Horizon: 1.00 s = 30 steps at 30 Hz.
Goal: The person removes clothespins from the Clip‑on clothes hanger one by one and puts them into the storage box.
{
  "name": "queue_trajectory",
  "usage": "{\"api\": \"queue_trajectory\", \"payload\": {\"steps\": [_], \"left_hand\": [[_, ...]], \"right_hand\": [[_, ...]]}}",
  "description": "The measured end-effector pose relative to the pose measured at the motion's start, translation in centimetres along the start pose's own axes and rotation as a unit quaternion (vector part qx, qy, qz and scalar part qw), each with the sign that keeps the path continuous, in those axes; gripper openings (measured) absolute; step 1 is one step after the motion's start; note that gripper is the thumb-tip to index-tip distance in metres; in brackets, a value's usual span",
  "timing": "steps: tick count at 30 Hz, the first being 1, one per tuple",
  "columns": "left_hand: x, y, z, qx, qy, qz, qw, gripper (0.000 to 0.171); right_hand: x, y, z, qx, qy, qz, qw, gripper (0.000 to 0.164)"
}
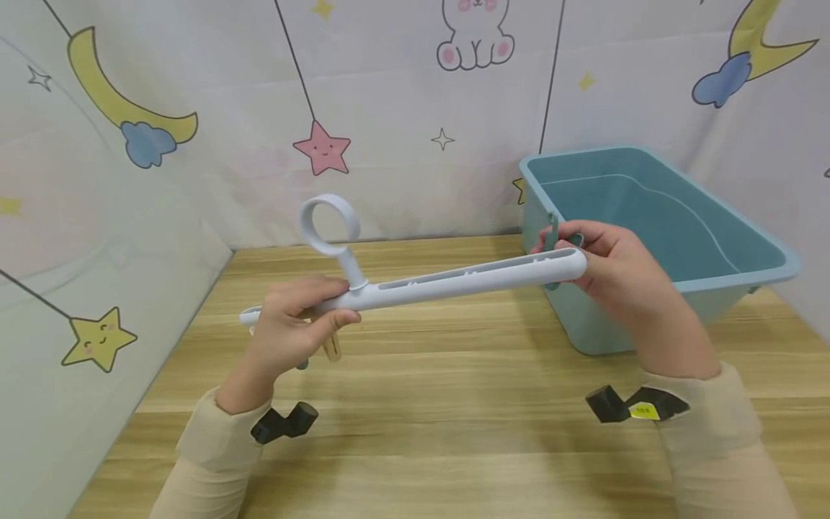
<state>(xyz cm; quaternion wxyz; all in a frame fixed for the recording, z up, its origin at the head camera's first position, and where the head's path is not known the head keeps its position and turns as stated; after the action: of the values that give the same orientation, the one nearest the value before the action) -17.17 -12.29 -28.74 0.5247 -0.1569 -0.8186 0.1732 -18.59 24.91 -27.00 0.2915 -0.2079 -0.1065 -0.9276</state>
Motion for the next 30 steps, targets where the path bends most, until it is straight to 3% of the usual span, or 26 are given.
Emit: {"api": "queue_trajectory", "payload": {"steps": [6,12,15,19,23,27,30], "left_hand": [[-0.1,0.0,0.2,0.013,-0.003,0.007,0.9999,0.047],[-0.2,0.0,0.4,0.039,-0.007,0.019,0.9990,0.027],[-0.3,0.1,0.5,0.056,-0.011,0.024,0.9981,0.026],[-0.3,0.2,0.5,0.073,-0.019,0.027,0.9968,0.029],[-0.4,0.1,0.6,0.081,-0.022,0.027,0.9961,0.030],[-0.4,0.2,0.7,0.085,-0.024,0.031,0.9956,0.030],[-0.5,0.3,0.8,0.092,-0.026,0.036,0.9948,0.029]], "right_hand": [[-0.3,-1.1,1.7,-0.061,0.048,-0.096,0.992,0.025],[-0.8,-1.8,2.4,-0.126,0.106,-0.234,0.958,0.029],[-1.0,-2.2,2.5,-0.134,0.109,-0.273,0.946,0.035],[-1.3,-2.6,2.5,-0.198,0.135,-0.296,0.925,0.040],[-1.2,-2.7,2.4,-0.309,0.165,-0.295,0.889,0.033],[-1.2,-2.7,2.1,-0.378,0.176,-0.284,0.863,0.024],[-1.3,-2.7,1.9,-0.426,0.202,-0.269,0.840,0.032]]}}
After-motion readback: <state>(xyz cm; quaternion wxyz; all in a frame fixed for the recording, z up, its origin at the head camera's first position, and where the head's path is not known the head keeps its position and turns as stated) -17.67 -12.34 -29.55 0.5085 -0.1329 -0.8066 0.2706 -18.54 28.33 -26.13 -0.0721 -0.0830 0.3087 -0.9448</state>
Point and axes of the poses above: each hand's wrist, its own x-axis towards the middle knuckle, its own y-axis out of the palm, z = x × y, the point moved 1 cm from there along x, towards the middle knuckle, and after that the axes turned 5 degrees about z, right-handed, at the moved point
